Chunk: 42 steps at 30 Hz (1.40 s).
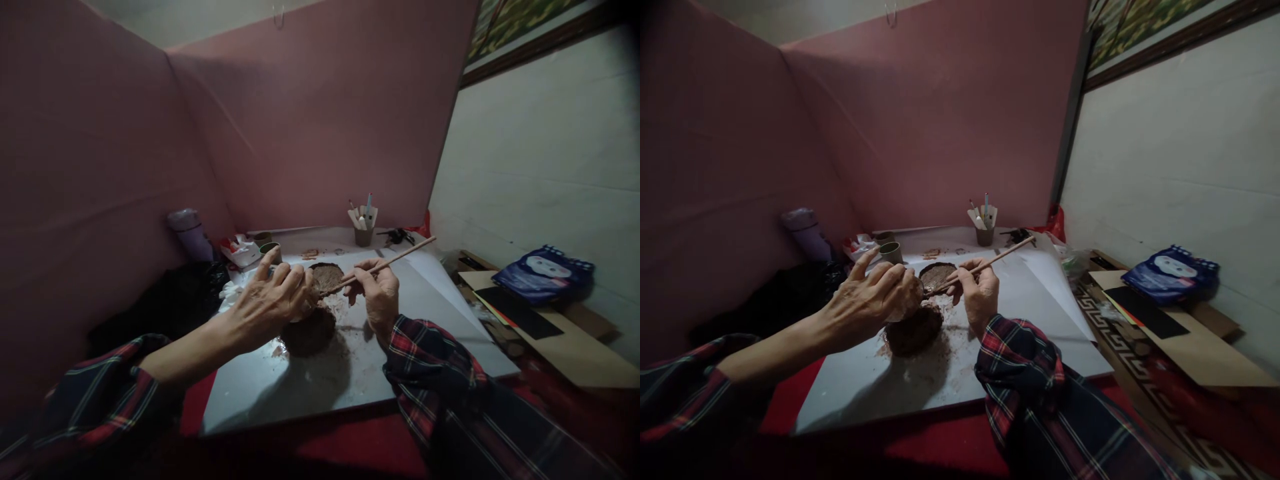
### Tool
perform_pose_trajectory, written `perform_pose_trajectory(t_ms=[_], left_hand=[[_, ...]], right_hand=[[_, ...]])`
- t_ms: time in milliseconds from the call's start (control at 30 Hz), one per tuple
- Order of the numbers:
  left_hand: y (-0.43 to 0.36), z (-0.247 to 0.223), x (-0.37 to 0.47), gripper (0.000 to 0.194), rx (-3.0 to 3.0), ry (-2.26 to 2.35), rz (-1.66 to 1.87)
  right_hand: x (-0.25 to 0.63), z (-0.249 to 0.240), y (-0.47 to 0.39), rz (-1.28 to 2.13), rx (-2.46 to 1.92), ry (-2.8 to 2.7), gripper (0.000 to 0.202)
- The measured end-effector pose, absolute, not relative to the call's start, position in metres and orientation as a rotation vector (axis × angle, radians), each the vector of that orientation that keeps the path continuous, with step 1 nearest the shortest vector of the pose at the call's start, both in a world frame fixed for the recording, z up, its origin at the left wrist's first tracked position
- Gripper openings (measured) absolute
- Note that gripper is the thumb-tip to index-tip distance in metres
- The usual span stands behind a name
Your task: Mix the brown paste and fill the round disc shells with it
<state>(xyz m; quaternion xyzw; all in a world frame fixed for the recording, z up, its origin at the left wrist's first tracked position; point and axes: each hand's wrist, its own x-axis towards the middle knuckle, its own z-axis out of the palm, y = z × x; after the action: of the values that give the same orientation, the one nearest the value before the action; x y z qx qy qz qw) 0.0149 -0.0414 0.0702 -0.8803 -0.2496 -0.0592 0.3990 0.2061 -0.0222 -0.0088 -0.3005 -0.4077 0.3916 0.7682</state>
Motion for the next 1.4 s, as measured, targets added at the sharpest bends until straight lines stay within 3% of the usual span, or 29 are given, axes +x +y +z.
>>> perform_pose_trajectory(t_ms=[667,967,1400], left_hand=[[-0.042,0.091,0.015,0.05,-2.405,-0.919,-0.397],[-0.032,0.099,0.005,0.074,-2.519,-1.161,-0.56],[-0.037,0.12,0.013,0.069,-2.754,-1.477,-0.982]], right_hand=[[0.204,-0.005,-0.023,0.915,-0.669,-0.92,0.013],[0.204,-0.006,-0.022,0.917,-0.659,-0.922,0.013],[0.2,-0.004,-0.023,0.99,-0.605,-0.975,0.017]])
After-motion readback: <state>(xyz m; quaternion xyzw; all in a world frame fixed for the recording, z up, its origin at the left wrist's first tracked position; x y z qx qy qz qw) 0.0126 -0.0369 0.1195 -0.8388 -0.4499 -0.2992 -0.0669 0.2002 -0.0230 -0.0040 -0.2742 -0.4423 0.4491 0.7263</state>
